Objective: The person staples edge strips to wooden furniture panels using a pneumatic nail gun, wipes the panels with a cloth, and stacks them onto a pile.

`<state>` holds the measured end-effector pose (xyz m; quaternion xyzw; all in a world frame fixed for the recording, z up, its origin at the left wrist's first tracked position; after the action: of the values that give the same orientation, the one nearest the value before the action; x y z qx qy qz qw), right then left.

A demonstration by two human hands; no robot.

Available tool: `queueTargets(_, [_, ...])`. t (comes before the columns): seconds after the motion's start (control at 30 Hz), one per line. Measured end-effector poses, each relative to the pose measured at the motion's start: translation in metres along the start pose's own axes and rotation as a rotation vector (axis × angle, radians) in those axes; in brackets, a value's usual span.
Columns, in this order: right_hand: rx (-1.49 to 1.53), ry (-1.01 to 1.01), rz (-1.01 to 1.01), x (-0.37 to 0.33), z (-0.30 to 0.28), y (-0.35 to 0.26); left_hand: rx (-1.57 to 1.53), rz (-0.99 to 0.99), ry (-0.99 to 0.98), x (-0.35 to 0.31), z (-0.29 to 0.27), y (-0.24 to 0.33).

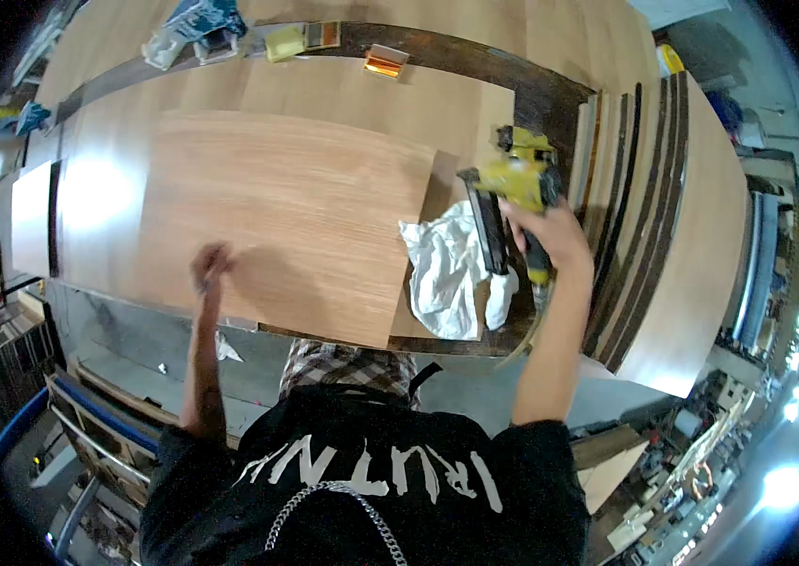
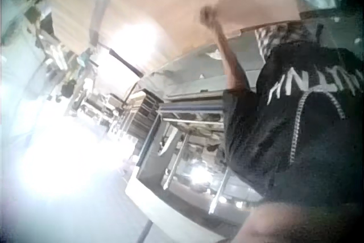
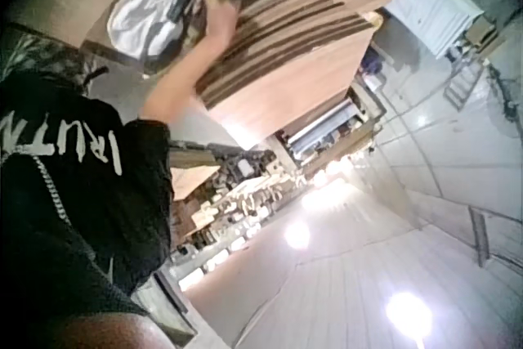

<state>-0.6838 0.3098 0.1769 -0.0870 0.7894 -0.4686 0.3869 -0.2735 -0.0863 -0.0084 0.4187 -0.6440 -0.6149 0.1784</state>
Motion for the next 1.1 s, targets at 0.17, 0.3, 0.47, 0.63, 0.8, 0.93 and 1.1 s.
queueTargets(0.17, [-0.078, 0.073, 0.029, -0.068, 0.032, 0.002, 0.196, -0.056, 0.368, -0.051, -0.126, 0.051])
queueTargets(0.3, [-0.265, -0.032, 0.012, -0.093, 0.071, -0.043, 0.210, -0.027, 0.452, -0.011, -0.117, 0.064])
queueTargets(0.47, [-0.546, -0.043, -0.060, -0.112, 0.130, -0.144, 0.887, 0.364, 0.139, 0.044, -0.050, 0.146])
queueTargets(0.63, [-0.939, -0.144, -0.329, -0.100, 0.222, -0.259, 0.934, 0.473, 0.197, 0.156, -0.028, 0.101])
queueTargets(0.8, [-0.967, -0.166, -0.159, -0.035, 0.328, -0.314, 0.834, 0.463, 0.111, 0.195, -0.012, 0.106])
queueTargets(0.93, [-0.865, -0.216, -0.049, 0.038, 0.421, -0.349, 0.773, 0.394, 0.034, 0.184, -0.017, 0.121])
queueTargets(1.1, [-0.793, -0.307, 0.025, 0.126, 0.500, -0.363, 0.694, 0.356, -0.033, 0.185, -0.020, 0.121])
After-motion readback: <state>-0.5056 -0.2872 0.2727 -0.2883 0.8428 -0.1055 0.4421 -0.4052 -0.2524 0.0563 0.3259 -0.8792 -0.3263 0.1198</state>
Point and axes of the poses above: each hand's wrist, its own x-axis towards the middle knuckle, its own z-axis out of the palm, y = z × x, the point moved 4 cm from there along x, towards the middle knuckle, and after that the axes turned 1 degree about y, right-handed, at the moved point
